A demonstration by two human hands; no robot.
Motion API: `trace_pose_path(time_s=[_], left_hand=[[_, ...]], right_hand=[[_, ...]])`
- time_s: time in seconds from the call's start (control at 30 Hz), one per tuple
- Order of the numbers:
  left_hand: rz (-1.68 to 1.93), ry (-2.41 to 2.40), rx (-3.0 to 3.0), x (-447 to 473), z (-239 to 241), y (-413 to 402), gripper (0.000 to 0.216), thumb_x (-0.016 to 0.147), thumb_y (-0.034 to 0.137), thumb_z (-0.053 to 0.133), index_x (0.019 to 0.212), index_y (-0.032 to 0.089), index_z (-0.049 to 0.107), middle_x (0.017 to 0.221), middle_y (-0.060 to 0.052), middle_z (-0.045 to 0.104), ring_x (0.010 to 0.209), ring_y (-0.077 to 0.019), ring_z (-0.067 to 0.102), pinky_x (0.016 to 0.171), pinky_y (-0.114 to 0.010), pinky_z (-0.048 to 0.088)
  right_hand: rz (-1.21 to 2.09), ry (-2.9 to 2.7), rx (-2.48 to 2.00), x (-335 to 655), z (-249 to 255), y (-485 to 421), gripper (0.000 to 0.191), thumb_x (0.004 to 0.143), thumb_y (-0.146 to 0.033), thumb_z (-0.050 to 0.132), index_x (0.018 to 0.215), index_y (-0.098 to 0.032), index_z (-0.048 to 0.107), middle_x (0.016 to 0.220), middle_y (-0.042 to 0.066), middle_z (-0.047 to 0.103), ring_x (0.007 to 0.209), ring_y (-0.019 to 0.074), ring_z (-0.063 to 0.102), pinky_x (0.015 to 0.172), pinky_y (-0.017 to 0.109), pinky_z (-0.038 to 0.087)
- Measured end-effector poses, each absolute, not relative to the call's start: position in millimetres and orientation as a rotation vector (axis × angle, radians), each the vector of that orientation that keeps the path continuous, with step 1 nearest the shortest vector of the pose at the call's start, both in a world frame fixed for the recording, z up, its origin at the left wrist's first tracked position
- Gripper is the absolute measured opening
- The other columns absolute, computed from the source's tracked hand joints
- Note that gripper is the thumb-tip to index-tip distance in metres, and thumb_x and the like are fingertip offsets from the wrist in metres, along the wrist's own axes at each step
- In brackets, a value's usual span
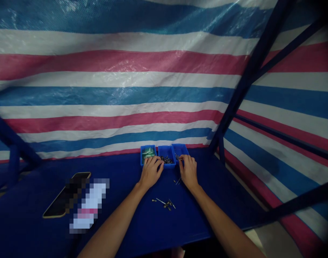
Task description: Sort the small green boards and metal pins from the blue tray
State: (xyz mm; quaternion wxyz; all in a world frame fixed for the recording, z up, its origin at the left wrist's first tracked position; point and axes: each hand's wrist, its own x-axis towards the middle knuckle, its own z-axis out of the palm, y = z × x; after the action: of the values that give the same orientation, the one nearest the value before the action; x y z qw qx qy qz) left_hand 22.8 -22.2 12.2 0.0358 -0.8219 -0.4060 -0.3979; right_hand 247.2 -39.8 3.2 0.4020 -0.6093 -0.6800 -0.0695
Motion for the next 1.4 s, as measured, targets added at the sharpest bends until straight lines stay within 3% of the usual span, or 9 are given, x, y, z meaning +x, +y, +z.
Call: trace_pose_path(time_s=[1.07, 1.4], left_hand=[[-1.215, -1.244, -2.526, 23.3, 11.6, -21.9, 0.019, 0.109, 0.026, 0.051, 0.108, 0.023, 0.07, 0.113, -0.005, 0.07, 0.105, -0.0225, 0.063, 0.094, -0.043, 0.043], [-1.221, -1.243, -2.521, 23.2, 11.9, -21.6, 0.017, 0.108, 0.025, 0.053, 0.108, 0.025, 0.071, 0.112, -0.005, 0.07, 0.106, -0.0229, 0.063, 0.095, -0.042, 0.044]], right_hand=[[-0.092, -1.675, -1.285, 247.3, 0.7, -38.3, 0.017, 0.109, -0.03, 0.049, 0.117, -0.023, 0.061, 0.101, 0.007, 0.067, 0.095, 0.0271, 0.059, 0.088, 0.042, 0.043], [-0.076, -1.698, -1.255, 246.0, 1.3, -39.5, 0.013, 0.105, -0.037, 0.06, 0.101, -0.024, 0.06, 0.091, 0.003, 0.065, 0.089, 0.025, 0.058, 0.085, 0.04, 0.042]])
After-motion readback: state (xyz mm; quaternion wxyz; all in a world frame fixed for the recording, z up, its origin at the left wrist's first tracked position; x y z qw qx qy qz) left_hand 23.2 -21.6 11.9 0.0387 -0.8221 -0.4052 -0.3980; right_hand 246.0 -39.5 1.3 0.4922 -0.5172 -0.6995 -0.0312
